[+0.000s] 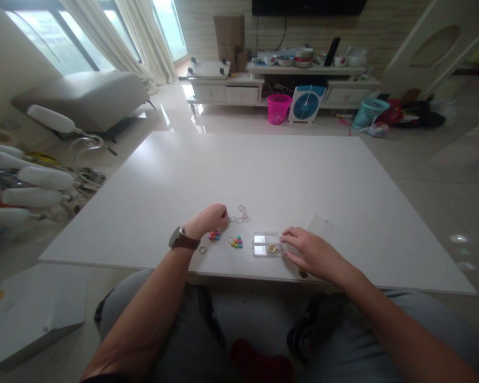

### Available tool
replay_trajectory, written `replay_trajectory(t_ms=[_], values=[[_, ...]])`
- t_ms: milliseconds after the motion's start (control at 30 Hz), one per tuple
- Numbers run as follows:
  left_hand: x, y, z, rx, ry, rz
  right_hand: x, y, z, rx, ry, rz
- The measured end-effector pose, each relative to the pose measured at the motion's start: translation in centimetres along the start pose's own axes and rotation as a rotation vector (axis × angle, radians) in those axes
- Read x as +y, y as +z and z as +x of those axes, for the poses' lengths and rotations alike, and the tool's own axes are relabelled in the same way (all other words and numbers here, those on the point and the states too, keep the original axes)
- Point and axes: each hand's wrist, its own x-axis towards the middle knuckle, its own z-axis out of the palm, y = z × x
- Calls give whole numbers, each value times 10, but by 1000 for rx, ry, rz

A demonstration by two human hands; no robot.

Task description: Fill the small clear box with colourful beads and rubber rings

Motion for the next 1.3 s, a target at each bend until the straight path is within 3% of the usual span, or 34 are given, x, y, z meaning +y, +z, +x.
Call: replay_trajectory(t_ms=[133, 267, 400, 567, 700, 867, 1067, 1300], values=[[21, -1, -7, 109, 213, -186, -1, -1, 1, 5, 28, -3], [55, 13, -11, 122, 416, -342, -4, -3, 3, -18, 48, 8], [82, 28, -10, 141, 519, -301, -6, -4, 3, -32, 53, 7], [94, 38, -5, 164, 615, -99, -8, -4, 3, -26, 34, -19], [96, 47, -3, 188, 629, 37, -8, -2, 5, -12, 32, -34], [95, 47, -6, 176, 631, -8, -9, 0, 5, 10, 28, -43], [79, 22, -10, 205, 543, -123, -9, 3, 6, 60, -25, 6], [32, -9, -10, 295, 315, -133, -5, 13, 9, 41, -21, -48]])
